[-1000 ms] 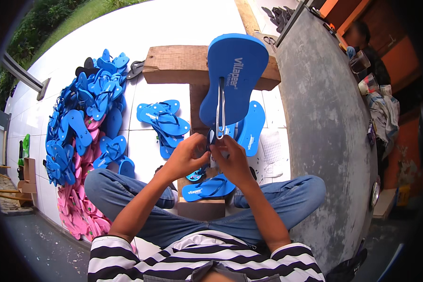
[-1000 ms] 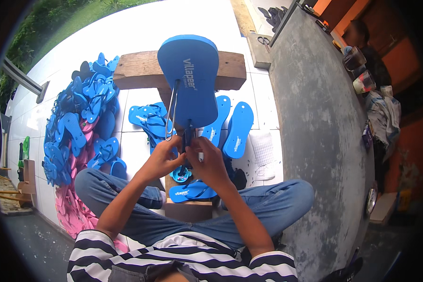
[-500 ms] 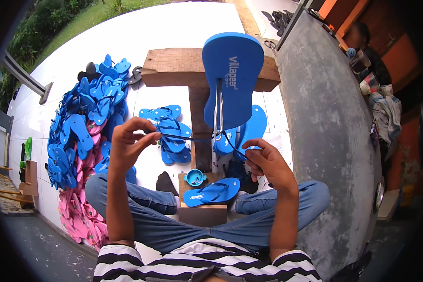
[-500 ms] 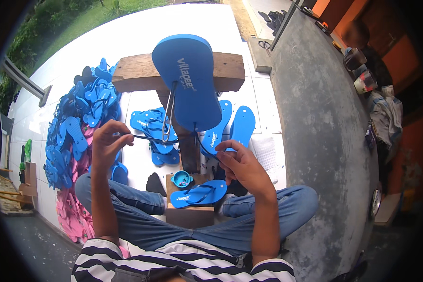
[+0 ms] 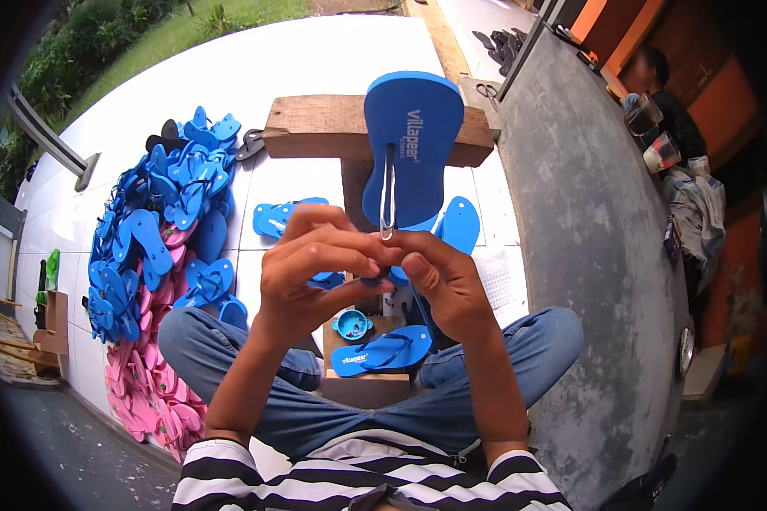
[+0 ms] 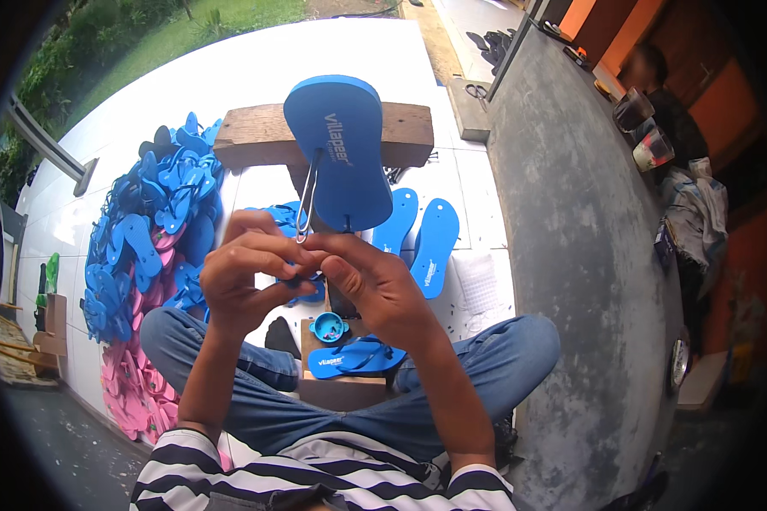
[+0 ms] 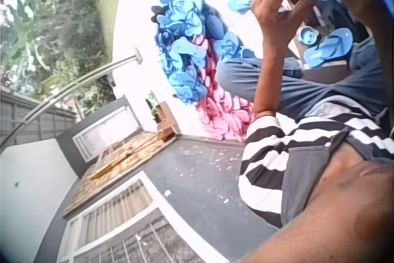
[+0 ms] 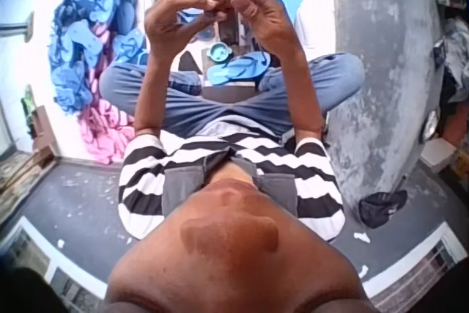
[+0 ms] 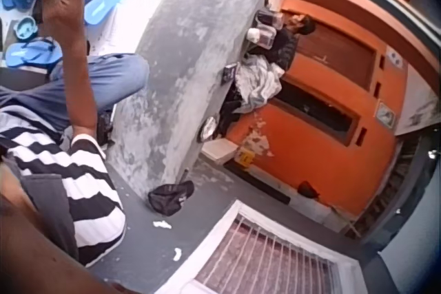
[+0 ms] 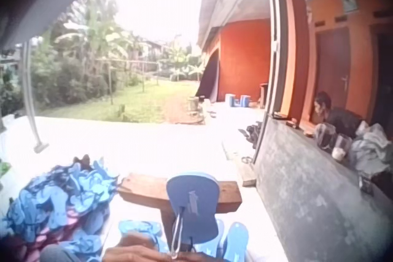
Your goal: The person threads black straps through blue flip-flop soles using a metal tool mounted on a wooden block. They pull the straps through the holes by hand and place the finished soles on the floor.
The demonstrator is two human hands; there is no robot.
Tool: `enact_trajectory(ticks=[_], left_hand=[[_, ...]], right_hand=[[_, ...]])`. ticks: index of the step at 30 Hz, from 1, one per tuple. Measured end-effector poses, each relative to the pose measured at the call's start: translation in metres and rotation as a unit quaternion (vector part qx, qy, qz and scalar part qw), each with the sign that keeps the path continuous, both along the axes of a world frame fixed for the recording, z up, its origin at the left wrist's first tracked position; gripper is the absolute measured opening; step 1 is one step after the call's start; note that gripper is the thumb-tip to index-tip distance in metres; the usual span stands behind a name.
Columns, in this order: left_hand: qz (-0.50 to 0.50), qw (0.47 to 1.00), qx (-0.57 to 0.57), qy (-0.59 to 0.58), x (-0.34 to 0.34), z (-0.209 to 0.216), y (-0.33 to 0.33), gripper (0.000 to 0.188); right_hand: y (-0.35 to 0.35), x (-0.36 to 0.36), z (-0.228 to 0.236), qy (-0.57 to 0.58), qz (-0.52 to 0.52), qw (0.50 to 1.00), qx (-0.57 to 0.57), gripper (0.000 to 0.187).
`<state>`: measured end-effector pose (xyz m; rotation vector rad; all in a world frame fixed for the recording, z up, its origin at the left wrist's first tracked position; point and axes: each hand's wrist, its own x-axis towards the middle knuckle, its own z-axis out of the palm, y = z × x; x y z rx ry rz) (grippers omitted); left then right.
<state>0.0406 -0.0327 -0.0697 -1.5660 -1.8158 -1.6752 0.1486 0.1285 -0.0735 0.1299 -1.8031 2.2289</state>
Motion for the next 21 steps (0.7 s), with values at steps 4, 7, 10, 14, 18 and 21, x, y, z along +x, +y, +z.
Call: enact_trajectory(ticks=[4,7,10,14,18,21], left_hand=[[-0.010,1.000,0.011,-0.002,-0.002,0.002,-0.005,0.038],[-0.086,0.995,0.031,-0.040,-0.008,0.000,-0.002,0.040],[-0.154,0.981,0.033,-0.110,-0.011,-0.004,0.001,0.038],[-0.068,0.994,0.046,-0.065,-0.012,-0.002,0.004,0.031],[0.021,0.996,0.087,-0.029,-0.023,0.012,0.004,0.041],[0.157,0.985,0.048,0.053,-0.038,0.038,0.009,0.033]], right_hand=[[0.011,-0.009,-0.013,0.014,0.148,0.989,-0.020,0.029],[0.011,-0.016,-0.016,0.048,0.190,0.977,-0.086,0.026],[0.004,-0.020,-0.017,0.076,0.211,0.960,-0.170,0.023],[0.006,-0.011,-0.010,0.067,0.077,0.994,-0.035,0.022],[-0.001,-0.019,-0.011,0.132,-0.028,0.983,-0.126,0.027],[-0.007,-0.024,-0.005,0.129,-0.004,0.983,-0.128,0.028]])
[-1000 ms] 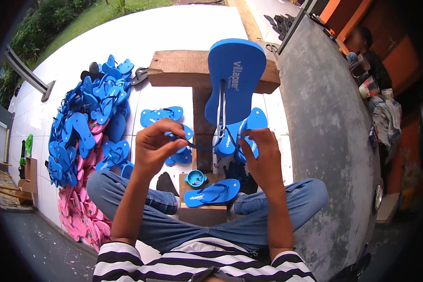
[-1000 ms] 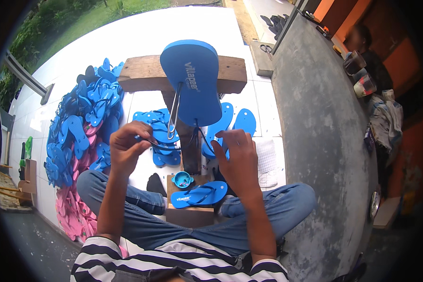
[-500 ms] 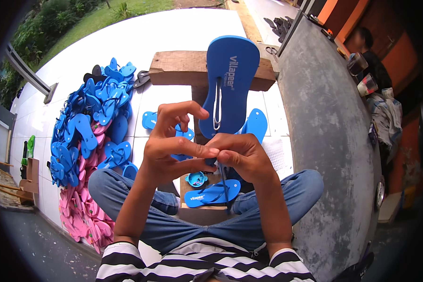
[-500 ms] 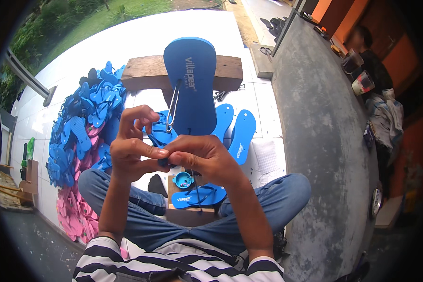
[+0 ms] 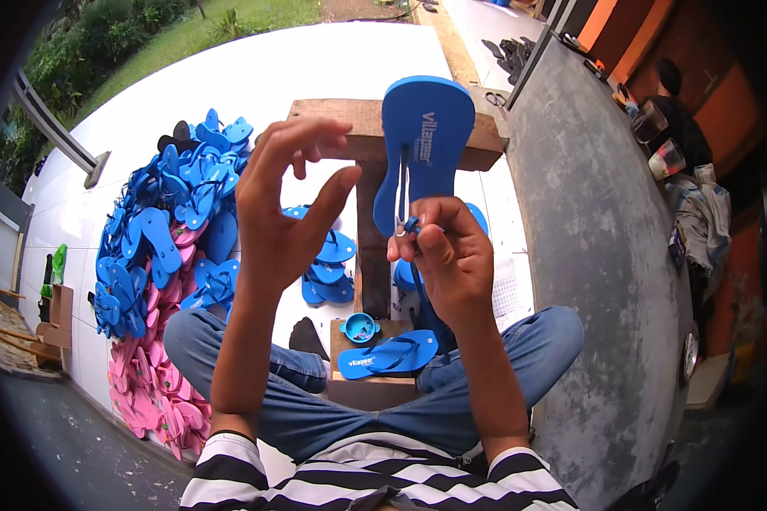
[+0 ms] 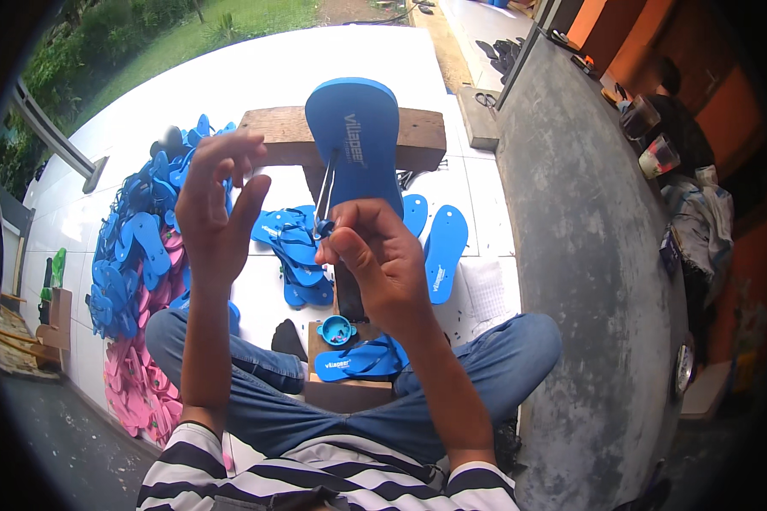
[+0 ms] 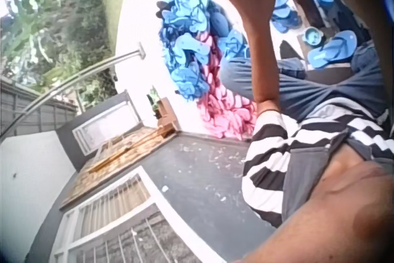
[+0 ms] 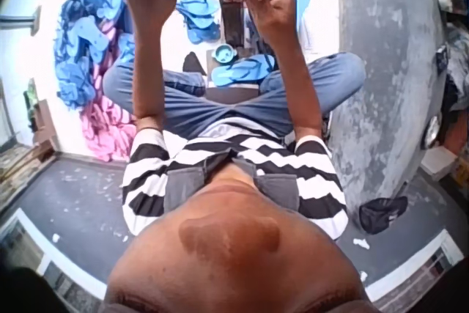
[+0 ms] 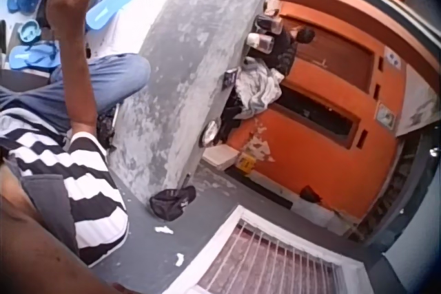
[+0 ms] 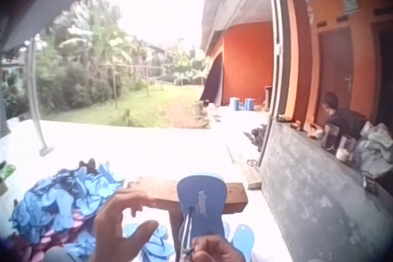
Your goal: The person threads black straps through blue flip-flop soles using a metal tool mounted on a wooden block. They pull the straps through the holes by hand and place the finished soles on the floor.
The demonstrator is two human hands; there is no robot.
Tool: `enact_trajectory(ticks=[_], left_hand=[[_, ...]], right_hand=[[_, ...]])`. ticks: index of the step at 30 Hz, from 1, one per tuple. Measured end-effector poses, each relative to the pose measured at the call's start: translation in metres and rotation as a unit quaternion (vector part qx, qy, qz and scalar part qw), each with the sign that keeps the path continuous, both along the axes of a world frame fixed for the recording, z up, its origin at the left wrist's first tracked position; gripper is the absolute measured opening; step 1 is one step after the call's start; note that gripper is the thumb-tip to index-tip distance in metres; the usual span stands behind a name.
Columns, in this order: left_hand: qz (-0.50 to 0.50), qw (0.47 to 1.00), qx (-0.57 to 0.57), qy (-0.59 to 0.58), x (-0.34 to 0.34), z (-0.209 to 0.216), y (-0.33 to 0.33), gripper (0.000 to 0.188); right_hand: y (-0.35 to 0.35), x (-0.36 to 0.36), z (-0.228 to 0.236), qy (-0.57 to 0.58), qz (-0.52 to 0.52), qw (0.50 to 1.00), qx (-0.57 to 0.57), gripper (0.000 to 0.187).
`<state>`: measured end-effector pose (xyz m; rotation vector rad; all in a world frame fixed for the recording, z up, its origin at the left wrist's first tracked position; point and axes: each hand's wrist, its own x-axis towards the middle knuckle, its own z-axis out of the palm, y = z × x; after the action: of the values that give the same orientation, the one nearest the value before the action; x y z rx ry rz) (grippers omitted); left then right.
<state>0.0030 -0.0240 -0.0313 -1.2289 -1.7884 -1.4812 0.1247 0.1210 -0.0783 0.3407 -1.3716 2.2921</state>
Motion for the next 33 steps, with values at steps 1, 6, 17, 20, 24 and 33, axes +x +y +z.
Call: enact_trajectory(ticks=[1,6,17,20,24,33], left_hand=[[0.026,0.999,-0.024,0.011,-0.003,0.011,0.008,0.032],[-0.142,0.955,-0.196,-0.173,-0.026,0.034,0.034,0.040],[-0.111,0.977,-0.128,-0.129,-0.008,0.022,0.044,0.025],[-0.100,0.981,-0.076,-0.149,0.020,0.011,0.030,0.022],[-0.116,0.971,-0.001,-0.207,0.026,-0.006,0.029,0.033],[-0.335,0.876,-0.002,-0.349,0.013,0.006,0.043,0.045]], right_hand=[[0.000,-0.001,-0.002,-0.006,0.011,1.000,-0.005,0.028],[0.004,0.005,-0.002,-0.050,-0.010,0.997,0.064,0.028],[0.021,-0.023,-0.017,-0.089,0.148,0.981,-0.085,0.020],[-0.003,-0.007,-0.015,-0.085,0.050,0.990,-0.102,0.016],[-0.010,0.003,-0.009,-0.066,-0.190,0.977,0.068,0.021],[0.042,-0.034,0.034,0.026,-0.083,0.973,0.215,0.066]])
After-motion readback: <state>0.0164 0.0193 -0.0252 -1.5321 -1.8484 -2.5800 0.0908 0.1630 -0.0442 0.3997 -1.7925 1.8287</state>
